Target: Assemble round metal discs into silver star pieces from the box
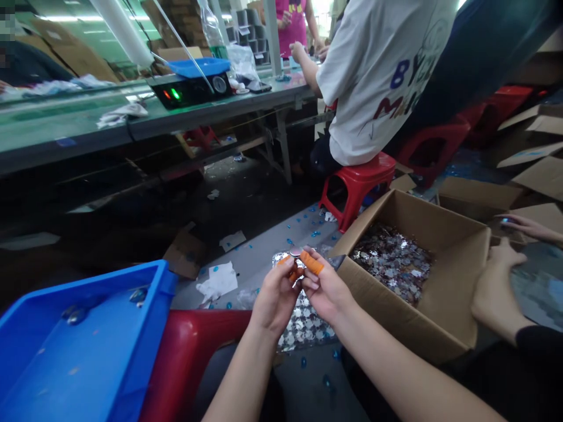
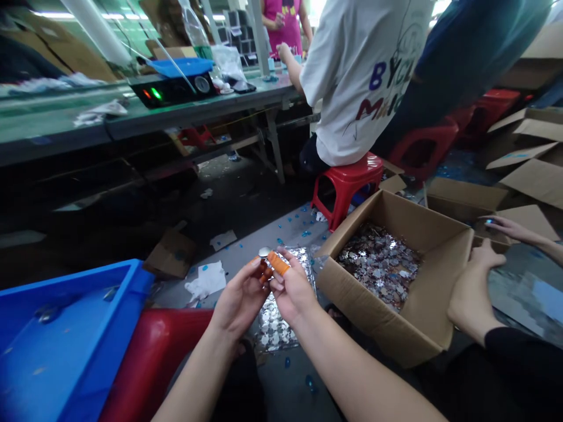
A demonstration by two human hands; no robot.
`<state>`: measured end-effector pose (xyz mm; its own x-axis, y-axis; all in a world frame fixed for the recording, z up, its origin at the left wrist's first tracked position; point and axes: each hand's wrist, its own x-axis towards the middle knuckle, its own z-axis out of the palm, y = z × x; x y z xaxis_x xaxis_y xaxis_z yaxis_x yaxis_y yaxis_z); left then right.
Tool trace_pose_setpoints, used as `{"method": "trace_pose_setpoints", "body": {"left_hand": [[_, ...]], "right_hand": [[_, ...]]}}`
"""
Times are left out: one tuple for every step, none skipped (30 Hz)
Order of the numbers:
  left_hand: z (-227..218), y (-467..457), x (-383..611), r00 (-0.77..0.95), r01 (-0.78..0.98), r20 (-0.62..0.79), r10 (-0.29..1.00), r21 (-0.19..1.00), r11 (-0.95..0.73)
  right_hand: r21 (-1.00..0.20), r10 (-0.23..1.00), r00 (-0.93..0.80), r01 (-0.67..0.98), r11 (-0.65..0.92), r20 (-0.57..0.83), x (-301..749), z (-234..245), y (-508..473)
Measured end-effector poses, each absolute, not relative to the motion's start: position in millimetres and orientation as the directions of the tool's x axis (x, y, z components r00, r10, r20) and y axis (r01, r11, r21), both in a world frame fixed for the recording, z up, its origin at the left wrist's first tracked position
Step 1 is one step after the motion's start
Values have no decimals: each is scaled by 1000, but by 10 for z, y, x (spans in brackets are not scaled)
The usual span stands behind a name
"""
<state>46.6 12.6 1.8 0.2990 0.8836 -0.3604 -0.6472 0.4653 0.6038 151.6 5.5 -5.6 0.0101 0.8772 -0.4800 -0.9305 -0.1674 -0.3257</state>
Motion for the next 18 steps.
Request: {"method": "trace_pose_setpoints", "body": {"left_hand": [[14, 120, 458, 300, -639, -350, 888, 617, 459], [10, 115, 453, 298, -631, -338, 893, 632, 450], [8, 110, 450, 292, -623, -328, 899, 647, 439], [7, 107, 449, 285, -615, -322, 903, 661, 430], [7, 105, 449, 276, -607, -320, 906, 673, 423], [6, 105, 450, 267, -600, -321, 909, 683, 417], [6, 106, 450, 255, -594, -325, 911, 690, 413], [5, 109, 449, 241, -592, -332, 912, 695, 409], [2, 113, 445, 223, -592, -344, 912, 696, 407], [-1, 120, 440, 200, -593, -362, 911, 695, 406], [-5, 128, 433, 175, -594, -387, 905, 692, 411], [-10, 139, 424, 152, -593, -416, 896, 687, 420], [-13, 151, 413, 133, -589, -445, 886, 683, 431], [-14, 163, 402, 122, -583, -467, 876, 680, 444], [-13, 176, 391, 119, -575, -485, 866, 678, 458], [-9, 188, 379, 125, -568, -499, 858, 673, 474], [-3, 198, 367, 138, -562, -512, 848, 665, 492], [5, 205, 356, 158, -557, -525, 836, 652, 515]], "right_hand": [[-331, 877, 11, -928, -169, -480, 1504, -55, 55], [-337, 878, 12, -926, -172, -479, 1492, -55, 55], [-344, 879, 13, -923, -172, -476, 1478, -57, 56], [-350, 882, 15, -921, -172, -471, 1465, -59, 56], [-357, 885, 17, -918, -171, -465, 1451, -62, 58], [-364, 888, 18, -916, -170, -459, 1439, -66, 60], [-369, 890, 17, -913, -171, -455, 1428, -70, 62], [-375, 891, 17, -911, -173, -453, 1420, -75, 65], [-384, 891, 20, -907, -175, -453, 1414, -79, 68], [-398, 890, 28, -901, -175, -454, 1411, -82, 71], [-421, 890, 43, -891, -172, -453, 1412, -85, 76], [-456, 892, 66, -874, -165, -448, 1416, -85, 80], [-502, 894, 94, -850, -156, -438, 1423, -83, 85], [-556, 899, 127, -818, -144, -419, 1434, -78, 91], [-613, 906, 157, -779, -130, -392, 1449, -71, 97], [-666, 915, 184, -737, -113, -359, 1467, -60, 102], [-712, 925, 204, -695, -95, -322, 1487, -49, 108], [-748, 934, 214, -659, -78, -286, 1510, -37, 114]]}}
